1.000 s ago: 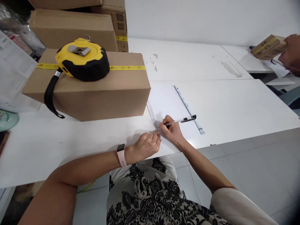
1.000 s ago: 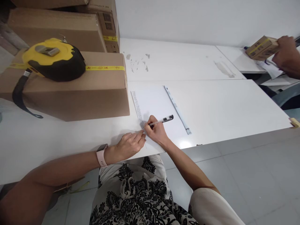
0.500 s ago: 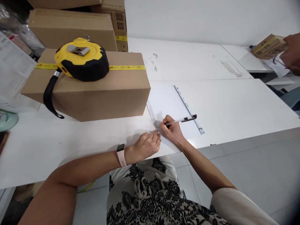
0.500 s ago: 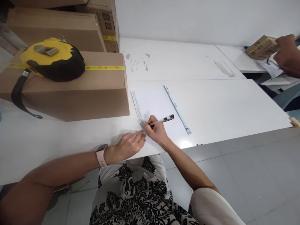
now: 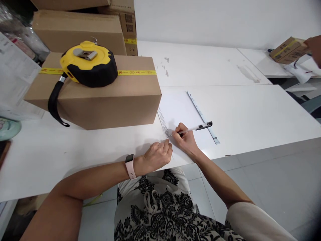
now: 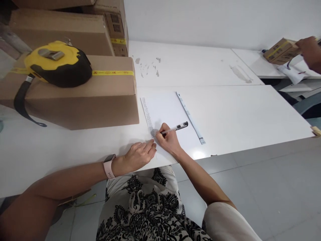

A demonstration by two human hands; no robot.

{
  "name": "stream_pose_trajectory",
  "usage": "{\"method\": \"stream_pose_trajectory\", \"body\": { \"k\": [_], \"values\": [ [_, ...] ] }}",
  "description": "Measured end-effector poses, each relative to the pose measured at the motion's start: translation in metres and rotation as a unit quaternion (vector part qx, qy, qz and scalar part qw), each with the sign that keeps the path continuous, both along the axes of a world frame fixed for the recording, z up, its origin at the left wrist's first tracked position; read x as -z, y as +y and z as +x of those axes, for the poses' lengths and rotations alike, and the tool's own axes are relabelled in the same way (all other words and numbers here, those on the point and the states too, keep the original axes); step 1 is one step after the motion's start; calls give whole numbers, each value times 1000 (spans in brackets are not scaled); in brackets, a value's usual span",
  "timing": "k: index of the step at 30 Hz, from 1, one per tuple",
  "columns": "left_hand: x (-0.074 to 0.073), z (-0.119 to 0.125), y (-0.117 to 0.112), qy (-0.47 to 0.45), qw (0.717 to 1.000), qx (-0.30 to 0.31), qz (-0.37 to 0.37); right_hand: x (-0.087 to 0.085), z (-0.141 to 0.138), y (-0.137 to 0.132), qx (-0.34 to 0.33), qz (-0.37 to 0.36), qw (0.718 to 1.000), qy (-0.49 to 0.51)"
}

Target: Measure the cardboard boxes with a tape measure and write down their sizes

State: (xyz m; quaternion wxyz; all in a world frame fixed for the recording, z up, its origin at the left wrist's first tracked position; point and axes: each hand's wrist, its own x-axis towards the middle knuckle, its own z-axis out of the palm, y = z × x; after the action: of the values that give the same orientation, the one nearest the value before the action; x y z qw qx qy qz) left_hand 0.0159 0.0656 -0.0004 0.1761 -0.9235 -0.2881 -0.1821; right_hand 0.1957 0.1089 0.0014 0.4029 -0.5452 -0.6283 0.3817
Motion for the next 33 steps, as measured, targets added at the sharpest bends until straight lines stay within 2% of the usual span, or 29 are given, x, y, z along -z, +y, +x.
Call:
{"method": "stream_pose_trajectory", "body": {
  "k": [11,18,22,25,27,30,33],
  "values": [
    [1,1,1,0,1000,5,-12,0,1,0,-8,0,1000,4],
    [-2,-1,-1,-4,1000,6,-30,1,2,0,22,13,999,-24],
    [-1,-2,0,-15,999,9,-42,5,11,8,78,82,990,-90],
    [0,0,3,-24,999,13,-43,9,19,15,69,152,967,-191],
    [-1,0,6,-27,999,22,-32,13,22,20,49,174,950,-255],
    [-14,-3,8,-28,999,34,6,22,24,24,38,194,932,-305],
    [-46,-17,12,-101,992,13,77,31,24,27,52,214,924,-311]
  ]
}}
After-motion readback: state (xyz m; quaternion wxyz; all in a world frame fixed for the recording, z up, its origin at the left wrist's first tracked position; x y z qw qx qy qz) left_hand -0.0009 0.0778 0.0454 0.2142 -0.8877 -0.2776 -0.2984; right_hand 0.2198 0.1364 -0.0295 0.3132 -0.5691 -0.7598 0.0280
